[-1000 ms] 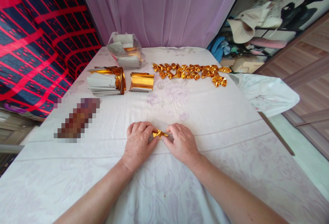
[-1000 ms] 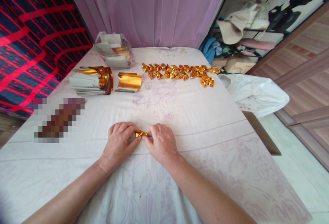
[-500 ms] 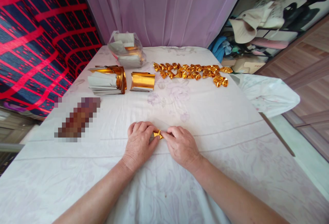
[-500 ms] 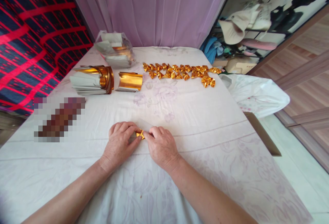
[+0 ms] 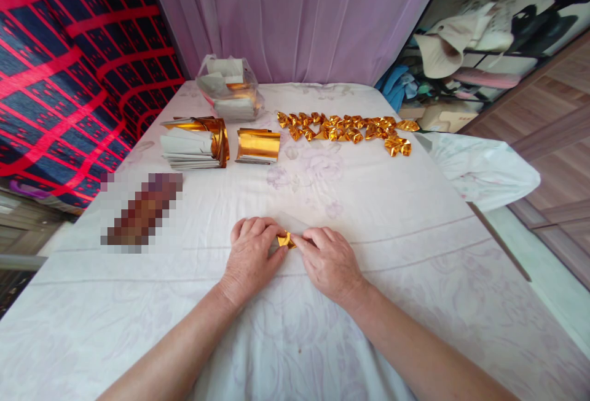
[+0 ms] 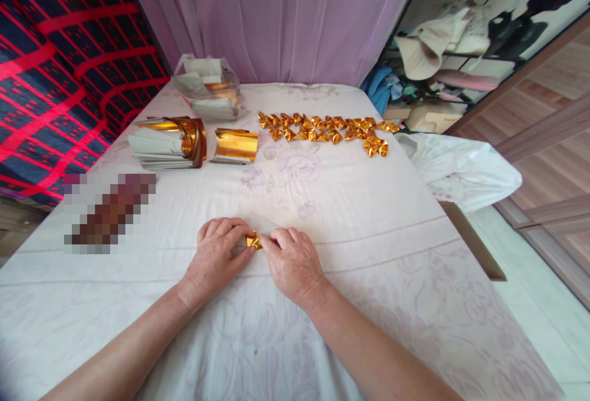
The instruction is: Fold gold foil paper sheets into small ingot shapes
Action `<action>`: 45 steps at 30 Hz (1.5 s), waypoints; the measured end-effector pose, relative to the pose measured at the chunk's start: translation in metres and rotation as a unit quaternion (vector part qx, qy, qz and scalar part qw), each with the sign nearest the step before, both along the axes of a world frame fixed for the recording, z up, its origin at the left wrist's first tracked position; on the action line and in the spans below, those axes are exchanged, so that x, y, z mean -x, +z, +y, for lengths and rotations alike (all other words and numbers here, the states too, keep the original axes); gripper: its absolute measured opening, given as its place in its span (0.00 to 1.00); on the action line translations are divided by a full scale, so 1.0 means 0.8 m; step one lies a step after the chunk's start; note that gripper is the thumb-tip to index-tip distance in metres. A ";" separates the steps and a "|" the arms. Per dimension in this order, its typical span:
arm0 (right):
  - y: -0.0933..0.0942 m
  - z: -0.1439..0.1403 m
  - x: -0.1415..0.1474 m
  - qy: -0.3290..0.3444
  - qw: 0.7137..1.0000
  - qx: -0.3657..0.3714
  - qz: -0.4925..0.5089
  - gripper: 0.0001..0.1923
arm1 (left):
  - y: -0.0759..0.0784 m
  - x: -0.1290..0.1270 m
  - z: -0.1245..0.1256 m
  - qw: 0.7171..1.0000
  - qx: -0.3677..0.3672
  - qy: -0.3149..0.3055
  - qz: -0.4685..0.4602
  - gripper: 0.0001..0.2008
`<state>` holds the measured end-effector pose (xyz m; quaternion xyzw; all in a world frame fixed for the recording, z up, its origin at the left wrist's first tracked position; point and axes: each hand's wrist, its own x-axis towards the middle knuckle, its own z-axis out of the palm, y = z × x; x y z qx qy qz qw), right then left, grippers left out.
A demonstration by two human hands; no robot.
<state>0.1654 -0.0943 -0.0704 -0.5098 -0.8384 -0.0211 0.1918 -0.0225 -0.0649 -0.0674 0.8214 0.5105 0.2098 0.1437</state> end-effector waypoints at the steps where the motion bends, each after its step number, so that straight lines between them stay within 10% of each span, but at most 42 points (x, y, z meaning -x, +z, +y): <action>1: 0.001 -0.001 0.000 0.002 1.000 -0.007 0.006 0.14 | 0.000 -0.001 0.000 1.000 0.002 0.001 -0.001 0.07; 45: 0.002 0.007 -0.022 0.034 0.997 0.043 0.048 0.10 | 0.006 0.020 0.008 0.996 -0.030 -0.080 0.030 0.08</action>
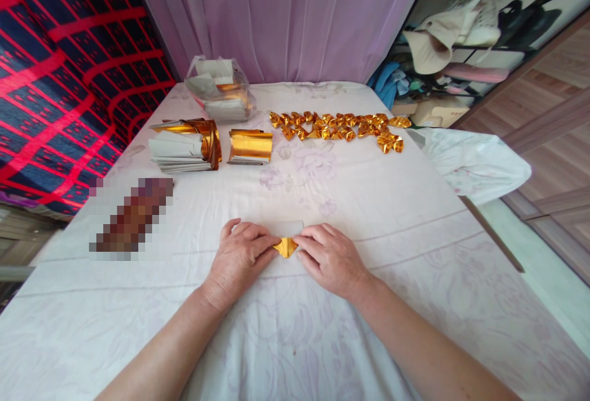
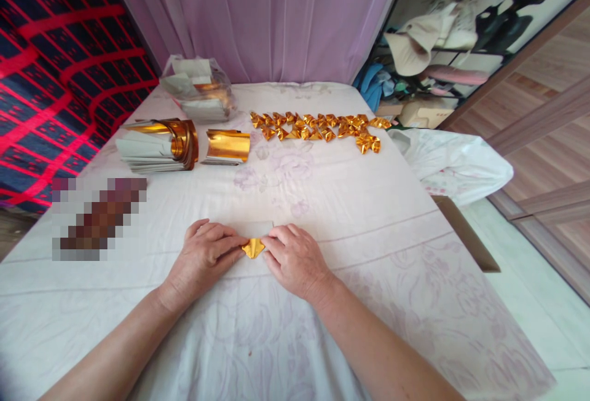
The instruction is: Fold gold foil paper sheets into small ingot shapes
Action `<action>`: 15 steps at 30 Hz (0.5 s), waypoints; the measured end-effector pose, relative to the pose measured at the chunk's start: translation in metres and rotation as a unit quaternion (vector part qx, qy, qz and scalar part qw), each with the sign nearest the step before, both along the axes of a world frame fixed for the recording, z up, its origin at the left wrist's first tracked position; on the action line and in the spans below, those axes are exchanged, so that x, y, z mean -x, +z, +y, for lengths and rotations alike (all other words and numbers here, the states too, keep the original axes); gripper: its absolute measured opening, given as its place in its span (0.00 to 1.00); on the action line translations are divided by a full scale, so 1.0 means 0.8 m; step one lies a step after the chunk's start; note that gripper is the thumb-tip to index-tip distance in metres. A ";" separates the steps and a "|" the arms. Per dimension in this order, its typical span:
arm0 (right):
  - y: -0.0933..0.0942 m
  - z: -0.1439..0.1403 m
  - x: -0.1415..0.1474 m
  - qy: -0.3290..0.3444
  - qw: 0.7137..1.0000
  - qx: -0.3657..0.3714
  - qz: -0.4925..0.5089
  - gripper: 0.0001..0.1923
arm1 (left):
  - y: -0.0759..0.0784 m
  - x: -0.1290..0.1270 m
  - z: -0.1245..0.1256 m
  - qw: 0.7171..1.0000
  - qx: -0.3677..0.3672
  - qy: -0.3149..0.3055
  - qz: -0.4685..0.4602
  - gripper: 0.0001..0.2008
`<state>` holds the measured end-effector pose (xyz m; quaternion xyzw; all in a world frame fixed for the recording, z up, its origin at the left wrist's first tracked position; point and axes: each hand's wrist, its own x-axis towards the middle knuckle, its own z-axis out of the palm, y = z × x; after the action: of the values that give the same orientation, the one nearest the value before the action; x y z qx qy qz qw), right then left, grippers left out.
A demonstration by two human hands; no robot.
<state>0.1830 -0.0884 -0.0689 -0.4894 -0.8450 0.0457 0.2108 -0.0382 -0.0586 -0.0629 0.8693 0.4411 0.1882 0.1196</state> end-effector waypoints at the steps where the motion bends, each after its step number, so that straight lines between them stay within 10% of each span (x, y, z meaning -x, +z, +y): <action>1: 0.000 0.000 0.000 0.001 1.000 0.003 0.004 0.10 | 0.000 0.000 0.000 1.000 -0.001 -0.001 0.002 0.08; 15: -0.005 0.005 0.002 -0.003 1.000 -0.003 0.008 0.08 | -0.003 -0.003 0.002 1.000 -0.024 -0.012 0.000 0.10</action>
<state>0.1812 -0.0844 -0.0729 -0.4910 -0.8417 0.0462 0.2197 -0.0359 -0.0571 -0.0654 0.8770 0.4264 0.1973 0.1011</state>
